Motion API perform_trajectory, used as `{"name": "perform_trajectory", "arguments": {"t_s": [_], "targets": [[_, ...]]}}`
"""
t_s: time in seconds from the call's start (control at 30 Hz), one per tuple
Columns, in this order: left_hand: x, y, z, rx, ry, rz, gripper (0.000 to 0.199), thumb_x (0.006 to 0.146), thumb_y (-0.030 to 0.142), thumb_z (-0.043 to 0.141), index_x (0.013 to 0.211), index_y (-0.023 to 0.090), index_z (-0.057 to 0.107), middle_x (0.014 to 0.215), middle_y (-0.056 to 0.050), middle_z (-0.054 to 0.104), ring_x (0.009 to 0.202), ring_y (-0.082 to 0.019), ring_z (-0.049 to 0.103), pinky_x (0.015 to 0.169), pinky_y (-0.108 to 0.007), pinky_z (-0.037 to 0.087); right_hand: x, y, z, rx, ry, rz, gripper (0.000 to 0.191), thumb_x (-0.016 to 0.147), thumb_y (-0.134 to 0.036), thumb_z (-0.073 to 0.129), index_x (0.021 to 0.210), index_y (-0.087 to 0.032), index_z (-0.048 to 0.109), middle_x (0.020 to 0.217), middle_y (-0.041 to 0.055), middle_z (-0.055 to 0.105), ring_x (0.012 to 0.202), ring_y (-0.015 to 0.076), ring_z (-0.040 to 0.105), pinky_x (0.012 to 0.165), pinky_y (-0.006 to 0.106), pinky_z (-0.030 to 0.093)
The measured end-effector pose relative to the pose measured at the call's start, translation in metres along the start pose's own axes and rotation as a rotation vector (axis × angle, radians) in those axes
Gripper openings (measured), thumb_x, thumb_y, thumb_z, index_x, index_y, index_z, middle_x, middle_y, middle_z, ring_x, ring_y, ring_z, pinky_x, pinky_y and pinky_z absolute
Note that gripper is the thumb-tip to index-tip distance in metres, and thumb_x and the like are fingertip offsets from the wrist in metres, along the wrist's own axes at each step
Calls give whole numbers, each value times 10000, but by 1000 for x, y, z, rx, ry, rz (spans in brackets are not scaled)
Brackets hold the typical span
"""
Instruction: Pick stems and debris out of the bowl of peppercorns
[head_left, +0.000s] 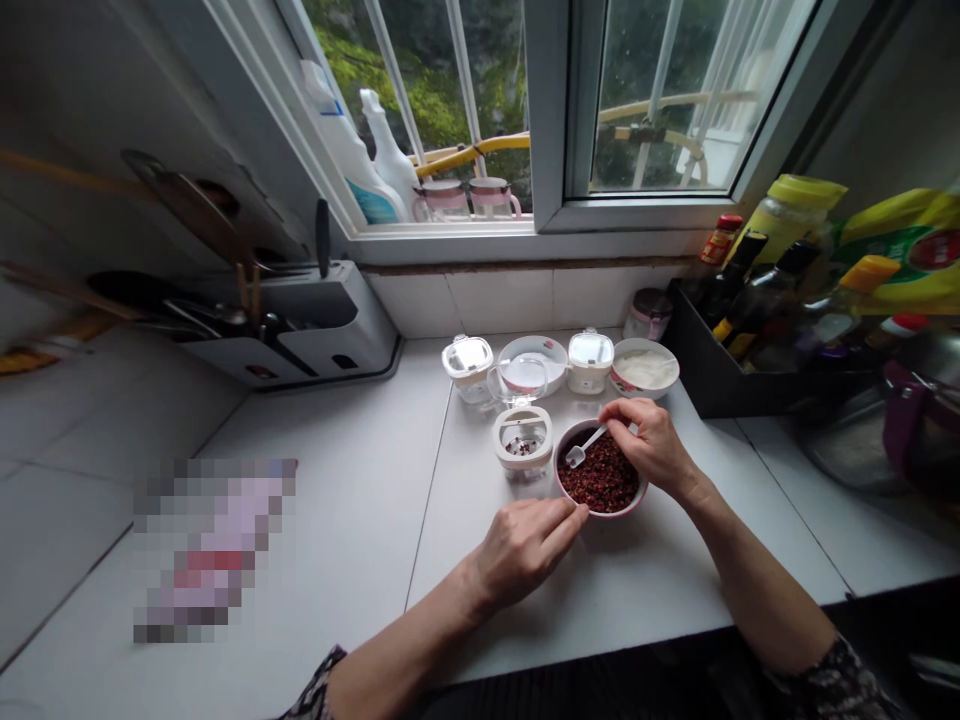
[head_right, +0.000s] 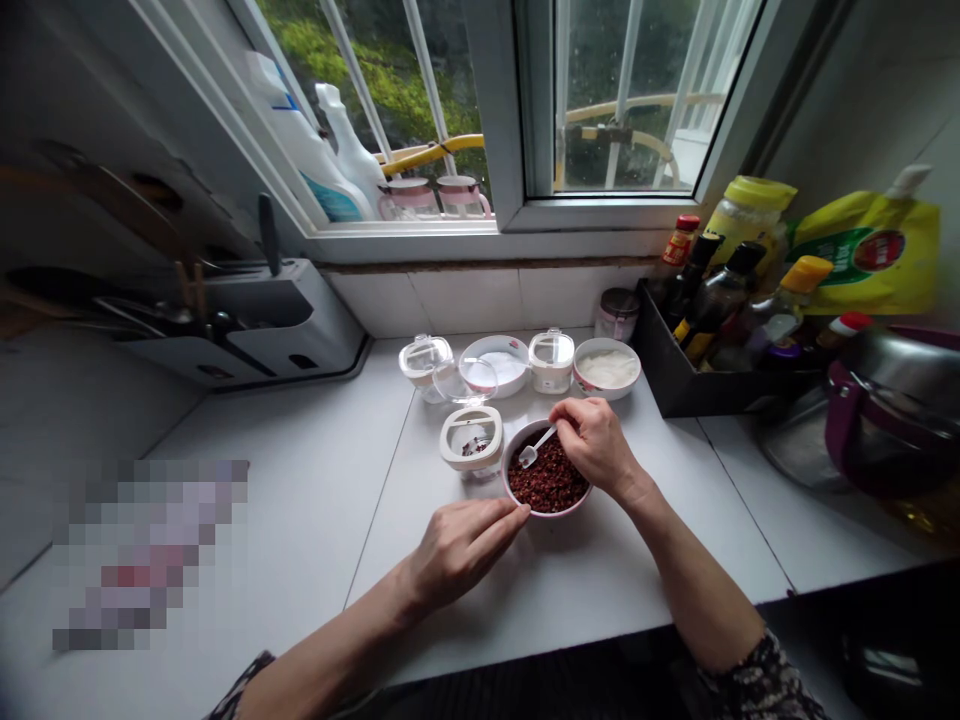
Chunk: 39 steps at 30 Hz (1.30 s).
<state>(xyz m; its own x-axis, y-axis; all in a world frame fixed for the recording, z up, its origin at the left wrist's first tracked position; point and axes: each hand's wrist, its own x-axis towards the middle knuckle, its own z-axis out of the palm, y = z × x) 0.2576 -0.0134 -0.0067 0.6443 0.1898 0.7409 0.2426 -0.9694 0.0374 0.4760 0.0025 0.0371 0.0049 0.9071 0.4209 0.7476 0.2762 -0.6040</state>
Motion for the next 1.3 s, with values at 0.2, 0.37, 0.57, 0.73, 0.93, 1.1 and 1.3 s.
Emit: {"name": "perform_trajectory", "arguments": {"t_s": [0.2, 0.37, 0.57, 0.73, 0.93, 1.1, 1.3], "targets": [[-1, 0, 0, 2, -3, 4, 168, 960, 81, 471, 1052, 85, 611, 830, -90, 711, 663, -140, 676, 552, -220, 544, 0, -1, 3, 9, 5, 50, 200, 797, -151, 488, 721, -215, 662, 747, 26, 726, 767, 202, 655, 825, 337, 462], [0, 0, -1, -13, -10, 1, 156, 955, 80, 479, 1052, 79, 602, 835, -93, 711, 660, -148, 678, 542, -224, 540, 1, -2, 4, 55, 14, 79, 201, 776, -156, 483, 696, -211, 659, 707, 23, 713, 724, 191, 650, 780, 315, 470], [0, 0, -1, -9, -11, 5, 167, 963, 85, 464, 1058, 83, 601, 825, -92, 709, 659, -142, 680, 548, -219, 545, 1, -1, 4, 143, -13, 127, 193, 767, -176, 480, 706, -197, 662, 688, 9, 696, 661, 162, 629, 687, 272, 471], [-1, -1, 0, -5, -10, -1, 174, 963, 88, 460, 1053, 87, 608, 818, -91, 707, 677, -143, 683, 563, -216, 550, 0, 0, 3, 210, -23, 179, 172, 757, -194, 506, 722, -187, 674, 662, 3, 678, 619, 151, 611, 616, 260, 473], [-1, -1, 0, -2, -17, 2, 182, 964, 85, 454, 1043, 82, 618, 810, -91, 704, 667, -138, 674, 551, -216, 546, 4, -3, -6, 467, -25, 329, 116, 730, -240, 584, 745, -170, 675, 576, -8, 641, 489, 123, 564, 501, 240, 475], [-1, 0, 0, 8, -35, -7, 177, 975, 91, 449, 1007, 81, 623, 790, -84, 694, 667, -131, 672, 557, -214, 541, 5, -6, -10, 612, 54, 373, 152, 709, -293, 674, 769, -158, 707, 609, 11, 679, 498, 120, 586, 509, 243, 506], [2, 0, -2, 7, -23, -4, 195, 983, 91, 431, 994, 76, 625, 773, -80, 688, 644, -134, 663, 532, -214, 530, -6, -22, 2, 529, 129, 285, 210, 807, -336, 667, 908, -165, 735, 735, 59, 746, 553, 161, 649, 587, 308, 558]]}}
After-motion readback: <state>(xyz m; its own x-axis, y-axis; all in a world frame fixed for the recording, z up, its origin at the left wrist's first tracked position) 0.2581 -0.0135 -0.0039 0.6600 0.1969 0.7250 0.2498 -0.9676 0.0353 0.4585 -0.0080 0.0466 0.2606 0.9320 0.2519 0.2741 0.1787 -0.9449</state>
